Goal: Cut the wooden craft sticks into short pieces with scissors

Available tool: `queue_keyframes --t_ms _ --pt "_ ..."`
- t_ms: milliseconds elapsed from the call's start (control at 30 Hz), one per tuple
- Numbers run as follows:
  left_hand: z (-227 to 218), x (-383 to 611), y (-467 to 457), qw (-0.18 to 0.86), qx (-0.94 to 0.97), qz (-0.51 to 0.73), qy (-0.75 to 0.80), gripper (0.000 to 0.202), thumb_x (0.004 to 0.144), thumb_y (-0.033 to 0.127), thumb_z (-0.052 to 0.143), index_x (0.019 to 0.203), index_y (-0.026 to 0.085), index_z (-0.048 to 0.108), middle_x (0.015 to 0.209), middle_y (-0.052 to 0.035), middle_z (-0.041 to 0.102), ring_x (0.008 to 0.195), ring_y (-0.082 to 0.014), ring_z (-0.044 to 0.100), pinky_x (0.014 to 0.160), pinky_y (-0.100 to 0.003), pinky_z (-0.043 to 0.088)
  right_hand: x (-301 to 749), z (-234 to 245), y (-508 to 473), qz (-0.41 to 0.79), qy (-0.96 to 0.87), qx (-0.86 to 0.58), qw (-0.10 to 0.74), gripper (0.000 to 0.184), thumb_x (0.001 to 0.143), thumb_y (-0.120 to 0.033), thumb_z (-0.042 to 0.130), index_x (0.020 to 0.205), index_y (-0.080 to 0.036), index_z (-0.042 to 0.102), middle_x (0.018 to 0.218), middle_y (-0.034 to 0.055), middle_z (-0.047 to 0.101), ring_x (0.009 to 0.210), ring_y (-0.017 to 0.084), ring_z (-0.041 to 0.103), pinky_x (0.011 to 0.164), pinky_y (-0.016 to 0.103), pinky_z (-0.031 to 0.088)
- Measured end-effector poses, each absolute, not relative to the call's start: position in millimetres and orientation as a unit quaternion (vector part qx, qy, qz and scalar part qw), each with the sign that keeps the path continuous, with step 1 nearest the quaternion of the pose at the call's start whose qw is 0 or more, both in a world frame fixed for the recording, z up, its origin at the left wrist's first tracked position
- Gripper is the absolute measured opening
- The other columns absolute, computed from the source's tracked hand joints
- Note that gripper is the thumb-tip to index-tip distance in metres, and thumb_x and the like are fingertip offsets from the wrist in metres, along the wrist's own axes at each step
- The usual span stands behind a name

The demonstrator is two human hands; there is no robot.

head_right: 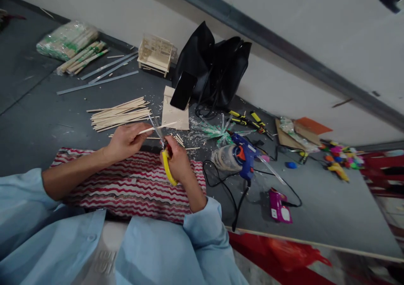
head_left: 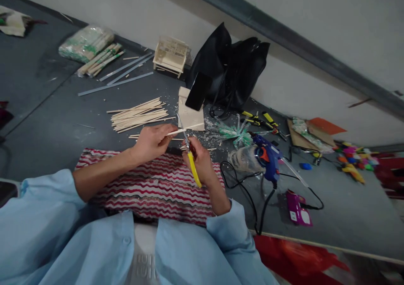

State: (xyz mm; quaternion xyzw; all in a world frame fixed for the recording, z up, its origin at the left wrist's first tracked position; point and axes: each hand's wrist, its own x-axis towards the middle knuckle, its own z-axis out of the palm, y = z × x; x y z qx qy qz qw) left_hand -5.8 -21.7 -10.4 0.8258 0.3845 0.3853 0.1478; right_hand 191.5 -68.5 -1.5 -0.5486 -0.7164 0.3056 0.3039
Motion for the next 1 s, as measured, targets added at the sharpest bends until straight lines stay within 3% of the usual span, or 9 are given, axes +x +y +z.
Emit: queue_keyframes --t_ms 200,533,800,1000 --pt "-11.5 -4.3 -22.4 0.147 0.818 0.372 0.413 0.025 0.099 0.028 0.039 0.105 0.015 0.061 0.092 -0.0081 0.072 0.081 -0.0177 0.068 0.066 -0.025 0.045 191.8 -4.1 -66.9 0.284 -0.717 -0.564 0.297 0.036 0.076 -0.018 0.051 0.111 -0.02 0.058 0.085 0.001 0.06 0.072 0.015 0.054 0.071 0.025 0.043" --pt "-12.8 -4.4 -21.0 0.182 0.813 0.386 0.397 0.023 0.098 0.024 0.04 0.103 0.016 0.062 0.086 -0.0056 0.07 0.076 -0.015 0.065 0.065 -0.023 0.042 189.5 0.6 -67.2 0.3 -0.712 -0.587 0.241 0.049 0.081 -0.022 0.051 0.13 -0.021 0.051 0.073 -0.0024 0.057 0.067 0.016 0.054 0.069 0.026 0.042" --pt "-9.1 -7.2 -19.3 0.198 0.805 0.405 0.385 0.02 0.097 0.024 0.042 0.09 0.017 0.06 0.068 0.0002 0.059 0.058 -0.0107 0.053 0.057 -0.021 0.034 185.5 -2.9 -67.1 0.35 -0.69 -0.569 0.278 0.042 0.069 -0.017 0.051 0.11 -0.022 0.059 0.071 -0.0053 0.049 0.057 0.011 0.04 0.056 0.022 0.033" --pt "-6.7 -6.8 -18.9 0.198 0.813 0.358 0.415 0.024 0.098 0.028 0.039 0.094 0.017 0.06 0.073 -0.0026 0.06 0.063 -0.0141 0.056 0.058 -0.024 0.034 190.3 -6.6 -64.7 0.323 -0.705 -0.58 0.249 0.055 0.068 -0.016 0.051 0.123 -0.02 0.055 0.075 -0.0032 0.055 0.059 0.012 0.045 0.059 0.024 0.037"
